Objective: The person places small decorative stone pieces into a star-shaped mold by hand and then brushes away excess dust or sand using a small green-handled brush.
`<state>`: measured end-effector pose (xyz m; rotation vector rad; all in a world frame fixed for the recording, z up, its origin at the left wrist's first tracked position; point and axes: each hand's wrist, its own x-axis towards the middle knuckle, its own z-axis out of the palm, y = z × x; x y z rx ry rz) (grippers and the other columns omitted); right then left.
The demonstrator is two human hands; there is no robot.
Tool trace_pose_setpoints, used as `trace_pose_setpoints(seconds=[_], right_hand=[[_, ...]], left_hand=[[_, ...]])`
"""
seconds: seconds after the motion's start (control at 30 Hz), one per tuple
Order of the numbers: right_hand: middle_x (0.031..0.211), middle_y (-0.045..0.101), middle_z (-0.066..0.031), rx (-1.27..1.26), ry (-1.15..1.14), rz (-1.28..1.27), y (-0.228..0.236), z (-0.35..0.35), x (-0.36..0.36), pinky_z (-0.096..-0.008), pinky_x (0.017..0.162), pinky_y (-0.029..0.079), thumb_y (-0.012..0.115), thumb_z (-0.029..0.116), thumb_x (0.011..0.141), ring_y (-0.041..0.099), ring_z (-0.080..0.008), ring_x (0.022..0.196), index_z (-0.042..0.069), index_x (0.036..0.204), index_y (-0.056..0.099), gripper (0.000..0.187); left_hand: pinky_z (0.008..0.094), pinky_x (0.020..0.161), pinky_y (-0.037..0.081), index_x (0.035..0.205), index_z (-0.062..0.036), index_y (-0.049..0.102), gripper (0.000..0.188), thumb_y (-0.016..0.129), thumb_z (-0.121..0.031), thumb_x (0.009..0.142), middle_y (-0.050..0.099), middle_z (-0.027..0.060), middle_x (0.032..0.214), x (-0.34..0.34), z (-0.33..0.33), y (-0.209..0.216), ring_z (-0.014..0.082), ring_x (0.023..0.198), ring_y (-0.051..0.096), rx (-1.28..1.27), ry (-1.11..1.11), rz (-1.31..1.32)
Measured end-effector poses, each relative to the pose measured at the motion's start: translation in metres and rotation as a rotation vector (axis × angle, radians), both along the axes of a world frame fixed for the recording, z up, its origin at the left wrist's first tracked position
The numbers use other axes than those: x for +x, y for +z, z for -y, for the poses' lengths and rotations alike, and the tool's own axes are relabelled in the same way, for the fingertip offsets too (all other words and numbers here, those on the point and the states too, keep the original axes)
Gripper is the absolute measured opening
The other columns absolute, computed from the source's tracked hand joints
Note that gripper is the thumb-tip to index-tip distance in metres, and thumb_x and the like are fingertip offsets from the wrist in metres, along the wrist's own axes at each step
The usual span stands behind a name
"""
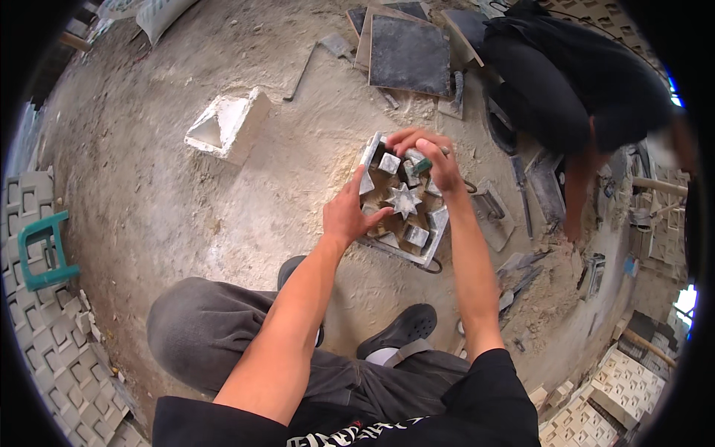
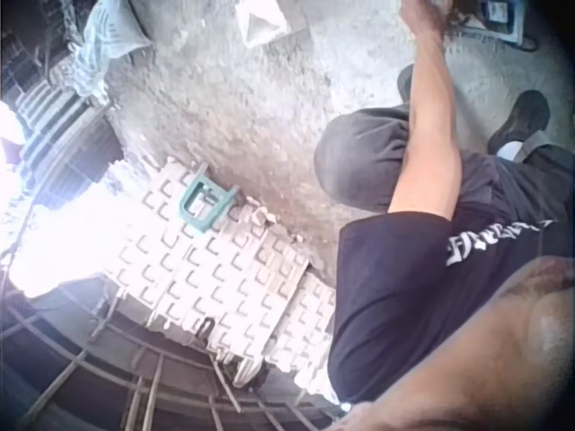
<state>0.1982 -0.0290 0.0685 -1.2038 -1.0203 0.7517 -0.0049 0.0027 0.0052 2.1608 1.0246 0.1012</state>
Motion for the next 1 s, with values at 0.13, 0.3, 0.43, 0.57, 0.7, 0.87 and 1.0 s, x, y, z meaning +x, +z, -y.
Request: trace_pose_setpoints(seconds=[0.13,0.3,0.43,0.57,0.7,0.87,1.0], right_hand=[[0.043,0.038,0.0014,-0.178,0.051,-0.178,-0.002,0.009,0.014,-0.0266,0.038,0.026,0.047,0.025,0.099,0.033,-0.0089,0.037,0.007,0.049,0.041,0.053],[0.043,0.029,0.0019,0.068,-0.104,-0.299,0.045,0.01,0.003,-0.027,0.038,0.018,0.043,0.021,0.099,0.025,-0.007,0.038,0.01,0.049,0.03,0.052],[0.043,0.028,0.0016,0.162,-0.189,-0.243,0.051,0.009,-0.015,-0.0268,0.038,0.018,0.044,0.013,0.096,0.025,-0.0076,0.038,0.008,0.05,0.032,0.048],[0.043,0.031,0.0009,0.099,-0.23,-0.211,-0.024,0.024,-0.013,-0.0273,0.038,0.019,0.046,0.011,0.095,0.027,-0.0087,0.037,0.007,0.049,0.031,0.049],[0.043,0.03,0.0007,0.089,-0.281,-0.281,0.01,0.016,-0.018,-0.0275,0.038,0.02,0.044,0.012,0.095,0.026,-0.0087,0.037,0.007,0.048,0.029,0.05],[0.045,0.03,-0.0003,0.122,-0.217,-0.194,0.032,0.014,-0.018,-0.0282,0.038,0.019,0.04,0.014,0.096,0.026,-0.0087,0.038,0.008,0.051,0.028,0.047],[0.045,0.033,-0.0003,0.049,-0.172,-0.135,-0.032,0.019,-0.004,-0.0271,0.038,0.021,0.043,0.015,0.098,0.029,-0.0086,0.038,0.007,0.051,0.031,0.048]], left_hand=[[0.0429,0.077,0.054,0.147,-0.0147,0.028,0.107,0.075,-0.065,0.065,0.06,0.0176,0.122,0.002,0.002,0.0,0.0345,0.099,0.065,0.035,-0.006,0.003],[0.0428,0.076,0.054,0.147,-0.015,0.028,0.107,0.074,-0.066,0.065,0.062,0.0176,0.118,-0.004,0.002,-0.005,0.0342,0.095,0.066,0.034,0.009,0.019],[0.0431,0.076,0.054,0.147,-0.0151,0.028,0.107,0.075,-0.064,0.064,0.063,0.0172,0.116,-0.004,-0.001,-0.003,0.0344,0.095,0.066,0.017,0.011,0.032],[0.0433,0.075,0.054,0.147,-0.015,0.028,0.107,0.076,-0.063,0.064,0.064,0.0173,0.115,0.006,0.007,-0.003,0.0345,0.094,0.066,0.015,0.0,0.08],[0.0438,0.074,0.054,0.147,-0.0149,0.028,0.107,0.076,-0.063,0.065,0.064,0.0175,0.114,-0.003,0.002,-0.006,0.0348,0.094,0.066,0.03,0.003,0.056],[0.044,0.074,0.054,0.148,-0.0157,0.026,0.107,0.075,-0.063,0.066,0.064,0.0168,0.112,-0.003,-0.002,-0.004,0.0344,0.093,0.066,0.044,0.012,0.045],[0.0446,0.073,0.054,0.148,-0.0171,0.024,0.106,0.074,-0.062,0.067,0.063,0.0151,0.11,0.004,0.005,-0.004,0.0338,0.093,0.066,0.018,-0.01,0.05]])
